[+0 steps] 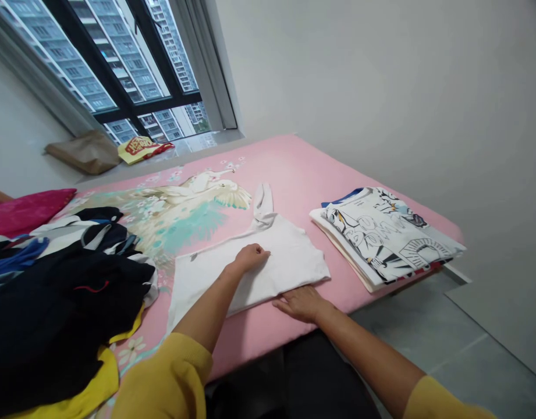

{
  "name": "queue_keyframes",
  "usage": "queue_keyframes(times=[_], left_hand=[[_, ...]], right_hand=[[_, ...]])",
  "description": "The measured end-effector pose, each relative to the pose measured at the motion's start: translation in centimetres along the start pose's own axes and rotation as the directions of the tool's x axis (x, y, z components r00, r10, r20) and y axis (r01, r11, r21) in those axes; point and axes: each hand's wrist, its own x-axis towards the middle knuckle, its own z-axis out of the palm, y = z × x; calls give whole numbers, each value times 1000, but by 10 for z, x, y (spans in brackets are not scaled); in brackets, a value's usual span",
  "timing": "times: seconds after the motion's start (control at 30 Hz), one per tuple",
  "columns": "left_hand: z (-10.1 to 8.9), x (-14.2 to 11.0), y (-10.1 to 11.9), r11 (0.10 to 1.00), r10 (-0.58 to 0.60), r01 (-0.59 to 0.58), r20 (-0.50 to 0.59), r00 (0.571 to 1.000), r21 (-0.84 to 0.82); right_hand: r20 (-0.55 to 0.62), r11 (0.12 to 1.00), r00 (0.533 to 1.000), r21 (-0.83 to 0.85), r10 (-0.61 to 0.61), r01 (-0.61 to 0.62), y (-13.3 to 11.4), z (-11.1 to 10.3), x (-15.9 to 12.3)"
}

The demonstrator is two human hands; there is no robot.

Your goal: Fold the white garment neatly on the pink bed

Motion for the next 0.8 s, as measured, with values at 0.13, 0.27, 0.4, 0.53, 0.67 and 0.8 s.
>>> queue_keyframes(times=[0.13,0.27,0.4,0.53,0.67,0.8], left_hand=[[-13,-21,-32,998,5,-2,42,999,-67],[-23,-53,-73,995,-31,35,38,999,-96],[-31,-91,-113,989,-119,116,-36,992,-94],[-40,-129,-152,974,-210,198,-107,972,-114],[-48,-159,-186,951,-268,239,-139,953,-195],[-49,-172,-201,912,-298,237,-145,943,-335]], right_hand=[[-18,1000,1000,-10,-14,14,0,0,0],[3,1000,1000,-5,0,0,0,1,0],[28,999,999,-33,-17,18,-2,-1,-1],[44,997,999,-63,-29,31,-10,-6,-4],[40,993,999,-117,-18,22,-22,-9,-6],[65,986,998,-168,-3,14,-34,-10,-4]])
